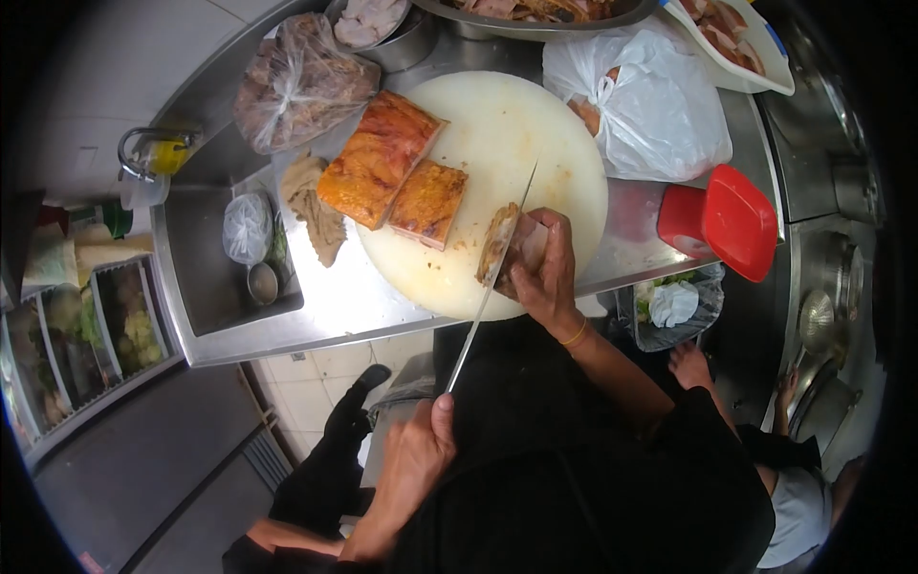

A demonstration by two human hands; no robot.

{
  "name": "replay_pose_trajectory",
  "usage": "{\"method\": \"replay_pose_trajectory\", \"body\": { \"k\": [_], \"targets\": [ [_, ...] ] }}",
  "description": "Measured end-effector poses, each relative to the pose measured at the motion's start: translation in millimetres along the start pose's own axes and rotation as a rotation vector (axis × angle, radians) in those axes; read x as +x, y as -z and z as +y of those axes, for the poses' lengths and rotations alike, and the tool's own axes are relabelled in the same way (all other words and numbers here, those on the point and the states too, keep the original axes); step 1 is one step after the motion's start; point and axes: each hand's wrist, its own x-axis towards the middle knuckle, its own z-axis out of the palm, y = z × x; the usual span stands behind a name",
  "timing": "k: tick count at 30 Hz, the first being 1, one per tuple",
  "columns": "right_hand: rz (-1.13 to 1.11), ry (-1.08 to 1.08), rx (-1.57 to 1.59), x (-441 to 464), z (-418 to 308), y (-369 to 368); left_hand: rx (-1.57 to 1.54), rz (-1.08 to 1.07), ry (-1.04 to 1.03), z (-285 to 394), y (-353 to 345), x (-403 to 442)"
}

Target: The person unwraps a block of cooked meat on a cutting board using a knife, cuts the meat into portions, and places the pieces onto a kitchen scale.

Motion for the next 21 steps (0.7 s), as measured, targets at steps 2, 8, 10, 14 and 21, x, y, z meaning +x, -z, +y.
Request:
{"method": "replay_pose_trajectory", "body": {
  "k": [2,8,10,14,21],
  "targets": [
    [0.009,0.001,0.011,1,-2,0,0.044,-0.006,0.025,-4,-7,0],
    [0.030,-0.027,-0.012,2,-4,-1,-0.012,-0.010,-0.015,5,-11,23],
    [0.022,-0.061,-0.035,3,-7,0,-0.014,0.010,-0.021,9,-13,31],
    [0.036,-0.048,-0.028,3,-5,-2,0.022,0.005,-0.006,14,-19,45],
    [0.049,-0.002,-0.054,7,-7,-2,0.036,-0.009,-0.018,19,-27,67]
  ]
}}
